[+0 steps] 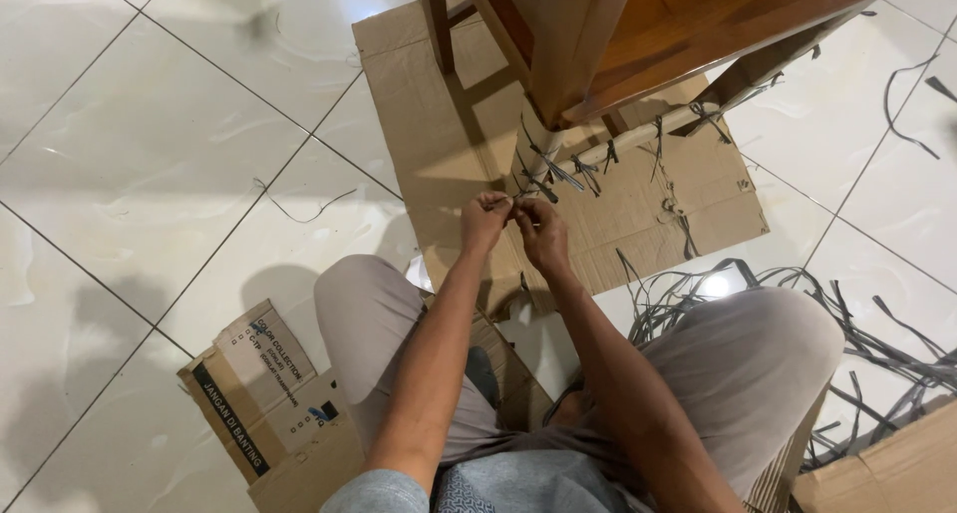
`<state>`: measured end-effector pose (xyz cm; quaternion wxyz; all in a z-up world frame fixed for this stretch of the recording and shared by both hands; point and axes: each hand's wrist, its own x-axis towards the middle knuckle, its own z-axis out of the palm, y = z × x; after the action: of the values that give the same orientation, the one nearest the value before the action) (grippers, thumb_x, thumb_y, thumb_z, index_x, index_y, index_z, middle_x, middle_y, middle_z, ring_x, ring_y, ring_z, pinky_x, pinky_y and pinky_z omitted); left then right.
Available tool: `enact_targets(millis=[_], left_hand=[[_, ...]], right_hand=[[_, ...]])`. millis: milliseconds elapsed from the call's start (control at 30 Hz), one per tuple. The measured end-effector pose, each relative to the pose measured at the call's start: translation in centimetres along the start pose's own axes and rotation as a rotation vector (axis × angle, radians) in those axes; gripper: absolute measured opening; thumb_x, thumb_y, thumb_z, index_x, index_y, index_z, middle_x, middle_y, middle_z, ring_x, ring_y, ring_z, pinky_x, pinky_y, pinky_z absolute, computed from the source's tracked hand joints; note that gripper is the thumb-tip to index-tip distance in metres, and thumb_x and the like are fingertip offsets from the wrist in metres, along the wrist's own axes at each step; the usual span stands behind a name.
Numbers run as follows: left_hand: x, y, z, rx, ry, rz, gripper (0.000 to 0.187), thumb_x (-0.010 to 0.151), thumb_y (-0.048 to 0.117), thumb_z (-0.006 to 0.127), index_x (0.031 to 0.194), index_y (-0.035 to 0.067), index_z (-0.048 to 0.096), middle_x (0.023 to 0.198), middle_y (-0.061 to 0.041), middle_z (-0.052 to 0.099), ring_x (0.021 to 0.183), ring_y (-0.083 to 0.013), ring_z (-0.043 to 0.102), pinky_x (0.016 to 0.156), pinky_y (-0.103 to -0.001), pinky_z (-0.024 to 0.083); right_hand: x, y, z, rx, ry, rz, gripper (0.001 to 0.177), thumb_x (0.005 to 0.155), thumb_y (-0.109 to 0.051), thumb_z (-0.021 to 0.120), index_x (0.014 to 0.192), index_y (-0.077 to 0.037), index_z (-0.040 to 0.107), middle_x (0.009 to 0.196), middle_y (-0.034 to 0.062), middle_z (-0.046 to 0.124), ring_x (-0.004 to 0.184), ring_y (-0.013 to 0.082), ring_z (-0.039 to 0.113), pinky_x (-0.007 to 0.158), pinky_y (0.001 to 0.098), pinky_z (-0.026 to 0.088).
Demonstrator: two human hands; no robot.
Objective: Wrap furniture legs with cardboard and secure them using plastic ties.
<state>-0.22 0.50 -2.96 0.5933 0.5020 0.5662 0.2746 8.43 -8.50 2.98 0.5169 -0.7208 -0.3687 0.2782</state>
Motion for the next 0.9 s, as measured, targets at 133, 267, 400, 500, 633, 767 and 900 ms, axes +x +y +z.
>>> enact_targets(millis=[133, 267, 400, 500, 633, 767, 900], left_hand=[[-0.2, -0.2, 0.1, -0.086, -0.018, -0.067, 0.023, 0.086, 0.025, 0.08, 0.102, 0.008, 0.076, 0.085, -0.011, 0.071, 0.08, -0.018, 0.068, 0.07, -0.034, 0.057], [-0.8, 1.0, 0.0, -0.11, -0.012, -0.092, 0.029, 0.086, 0.023, 0.083, 0.105, 0.004, 0.073, 0.095, -0.016, 0.073, 0.087, -0.0213, 0.072, 0.072, -0.034, 0.06], [-0.2, 1.0, 0.1, 0.021, -0.004, -0.07, 0.04, 0.092, 0.03, 0.079, 0.118, 0.001, 0.069, 0.114, -0.023, 0.07, 0.101, -0.0269, 0.071, 0.081, -0.042, 0.059], [-0.8, 2.9, -0.1, 0.09, -0.023, -0.031, 0.047, 0.098, 0.035, 0.07, 0.125, -0.003, 0.068, 0.117, -0.027, 0.071, 0.112, -0.0402, 0.07, 0.087, -0.054, 0.058], [-2.2, 6.8, -0.1, 0.202, 0.051, 0.177, 0.018, 0.085, 0.004, 0.056, 0.069, 0.001, 0.047, 0.059, -0.012, 0.05, 0.06, -0.0205, 0.049, 0.053, -0.034, 0.045], [-10.6, 18.8, -2.0, -0.093, -0.042, -0.044, 0.027, 0.097, 0.007, 0.039, 0.072, -0.001, 0.034, 0.066, 0.005, 0.035, 0.069, -0.0024, 0.031, 0.061, -0.013, 0.029], [-4.7, 10.7, -0.3, -0.327, -0.027, 0.063, 0.023, 0.097, 0.01, 0.042, 0.077, -0.001, 0.046, 0.065, 0.0, 0.046, 0.065, -0.0076, 0.046, 0.06, -0.022, 0.038]], right_hand=[[0.0, 0.5, -0.1, 0.064, -0.012, 0.042, 0.018, 0.1, -0.008, 0.068, 0.115, 0.002, 0.072, 0.1, 0.024, 0.074, 0.091, 0.0324, 0.074, 0.075, 0.0428, 0.063], [0.1, -0.2, -0.3, 0.042, -0.002, 0.066, 0.016, 0.099, -0.011, 0.07, 0.112, -0.003, 0.075, 0.099, 0.0195, 0.076, 0.092, 0.029, 0.075, 0.075, 0.0421, 0.063], [0.1, 0.0, -0.9, 0.008, -0.001, 0.085, 0.018, 0.097, -0.016, 0.074, 0.112, -0.005, 0.076, 0.101, 0.0187, 0.077, 0.096, 0.0315, 0.075, 0.077, 0.0447, 0.064], [0.0, 0.2, -1.5, -0.071, 0.019, 0.104, 0.018, 0.098, -0.022, 0.075, 0.109, -0.008, 0.077, 0.101, 0.0163, 0.077, 0.095, 0.0318, 0.076, 0.076, 0.0466, 0.063], [-0.1, 0.0, -2.5, -0.235, 0.05, 0.072, 0.022, 0.097, -0.027, 0.075, 0.105, -0.007, 0.076, 0.094, 0.0186, 0.076, 0.092, 0.0406, 0.073, 0.074, 0.0538, 0.06], [-0.3, 0.6, -3.0, -0.341, 0.034, 0.075, 0.025, 0.098, -0.034, 0.072, 0.103, -0.009, 0.074, 0.094, 0.0194, 0.074, 0.094, 0.0444, 0.071, 0.079, 0.0561, 0.057], [-0.6, 1.0, -3.2, -0.396, 0.022, 0.087, 0.026, 0.1, -0.037, 0.069, 0.103, -0.011, 0.072, 0.094, 0.0177, 0.073, 0.094, 0.0423, 0.072, 0.079, 0.0548, 0.057]])
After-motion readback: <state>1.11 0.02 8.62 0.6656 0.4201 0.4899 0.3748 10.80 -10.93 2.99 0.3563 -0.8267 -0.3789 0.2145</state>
